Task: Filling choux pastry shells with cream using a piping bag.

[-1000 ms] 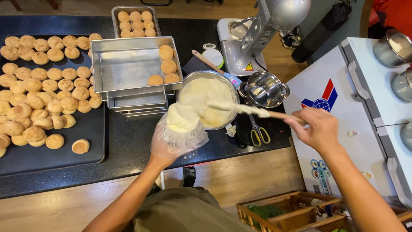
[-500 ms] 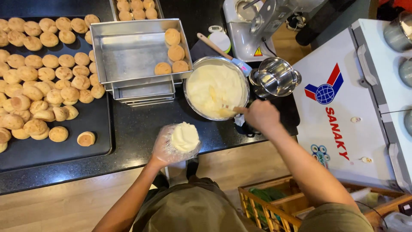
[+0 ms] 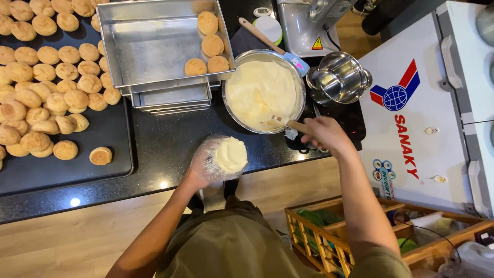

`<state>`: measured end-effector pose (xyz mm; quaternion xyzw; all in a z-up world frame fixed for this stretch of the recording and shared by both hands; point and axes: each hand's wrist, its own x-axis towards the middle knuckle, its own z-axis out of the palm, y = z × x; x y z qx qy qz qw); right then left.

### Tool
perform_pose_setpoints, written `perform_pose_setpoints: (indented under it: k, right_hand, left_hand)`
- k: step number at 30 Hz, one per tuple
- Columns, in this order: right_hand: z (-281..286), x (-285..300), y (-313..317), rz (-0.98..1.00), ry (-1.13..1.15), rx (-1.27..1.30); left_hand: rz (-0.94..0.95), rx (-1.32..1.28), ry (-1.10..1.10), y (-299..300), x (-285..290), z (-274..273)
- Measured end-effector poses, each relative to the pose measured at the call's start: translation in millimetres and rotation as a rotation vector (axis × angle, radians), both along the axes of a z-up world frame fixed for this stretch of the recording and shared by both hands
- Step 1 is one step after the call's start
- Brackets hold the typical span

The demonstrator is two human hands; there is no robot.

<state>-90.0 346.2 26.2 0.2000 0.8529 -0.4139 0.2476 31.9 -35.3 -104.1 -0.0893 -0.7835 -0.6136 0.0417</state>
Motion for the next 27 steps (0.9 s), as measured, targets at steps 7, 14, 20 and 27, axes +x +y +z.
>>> perform_pose_setpoints:
  k: [7, 14, 20, 27]
  right_hand:
    - [-32.6, 85.5, -7.1, -0.519, -0.048, -0.581]
    - [-169.6, 97.3, -107.0, -0.676, -0.342, -0.964]
    - [-165.5, 74.6, -145.7, -0.956, -0.521, -1.181]
    - [-155.9, 75.4, -124.4, -0.711, -0.456, -1.401]
  left_hand:
    - [0.065, 0.089, -0.228, -15.7, 31.8, -49.0]
    - [0.113, 1.148, -0.579, -23.3, 58.0, -37.1]
    - [0.143, 1.339, -0.781, -10.6, 56.6, -8.9]
    - [0.344, 1.115, -0.812, -4.6, 43.5, 21.2]
